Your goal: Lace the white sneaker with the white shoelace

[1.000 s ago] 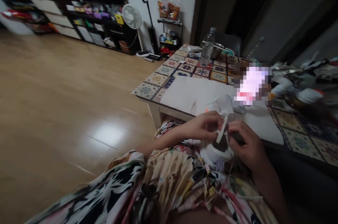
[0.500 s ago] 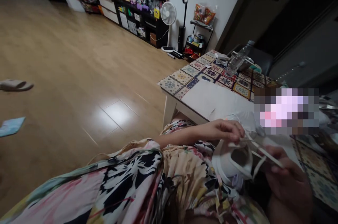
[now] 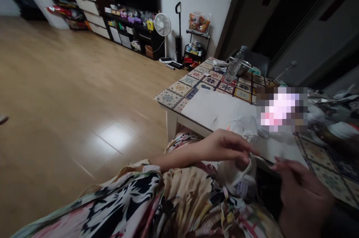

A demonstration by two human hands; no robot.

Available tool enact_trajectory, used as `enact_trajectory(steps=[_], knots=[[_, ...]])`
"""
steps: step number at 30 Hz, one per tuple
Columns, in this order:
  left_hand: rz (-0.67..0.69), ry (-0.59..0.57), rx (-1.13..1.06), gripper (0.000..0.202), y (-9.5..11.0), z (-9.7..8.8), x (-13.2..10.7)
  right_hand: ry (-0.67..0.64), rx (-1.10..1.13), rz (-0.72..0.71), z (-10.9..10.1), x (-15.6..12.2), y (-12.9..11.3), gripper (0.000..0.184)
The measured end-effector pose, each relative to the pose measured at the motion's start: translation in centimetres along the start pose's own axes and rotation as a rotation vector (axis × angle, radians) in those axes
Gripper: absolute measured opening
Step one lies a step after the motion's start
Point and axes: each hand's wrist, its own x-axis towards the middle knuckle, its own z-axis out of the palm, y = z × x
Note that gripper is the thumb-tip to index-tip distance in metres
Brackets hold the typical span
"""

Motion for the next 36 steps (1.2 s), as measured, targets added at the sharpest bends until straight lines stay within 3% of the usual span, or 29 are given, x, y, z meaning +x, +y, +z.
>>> enact_trajectory(steps=[3, 5, 7, 11, 15, 18, 21, 23, 28, 33, 36], knots=[[-0.17, 0.057, -0.105, 0.044, -1.2, 1.0, 0.3, -0.173, -0.189, -0.314, 2.2, 0.2, -1.2, 0.009], [-0.175, 0.12, -0.048, 0.04, -1.6, 1.3, 0.5, -0.248, -0.255, -0.481, 2.9, 0.5, -1.7, 0.016], [-0.114, 0.17, 0.049, 0.034, -1.7, 1.3, 0.6, -0.239, -0.284, -0.545, 3.3, 0.6, -2.0, 0.017], [0.032, 0.196, 0.262, 0.038, -1.5, 1.3, 0.6, -0.212, -0.263, -0.539, 3.7, 0.7, -2.4, 0.012], [0.139, 0.079, 0.423, 0.034, -1.1, 1.2, 0.5, -0.157, -0.175, -0.449, 3.5, 0.5, -2.4, 0.019], [0.101, 0.003, 0.415, 0.029, -0.7, 1.4, 0.3, -0.039, -0.145, -0.332, 3.3, 0.3, -2.1, 0.019], [0.052, 0.037, 0.371, 0.027, -0.6, 1.6, 0.1, 0.033, -0.153, -0.247, 3.5, 0.3, -1.8, 0.011], [0.056, 0.094, 0.359, 0.027, -0.7, 1.6, 0.0, -0.003, -0.136, -0.262, 3.8, 0.4, -1.7, 0.005], [0.183, 0.179, 0.473, 0.016, -1.1, 1.3, -0.1, -0.232, -0.111, -0.383, 4.5, 0.7, -1.6, 0.018], [0.199, 0.168, 0.492, 0.015, -1.1, 1.6, -0.1, -0.225, -0.105, -0.393, 4.8, 0.8, -1.4, 0.017], [0.114, 0.255, 0.399, 0.021, -1.2, 1.8, 0.2, -0.183, -0.117, -0.419, 5.0, 0.8, -1.1, 0.015]])
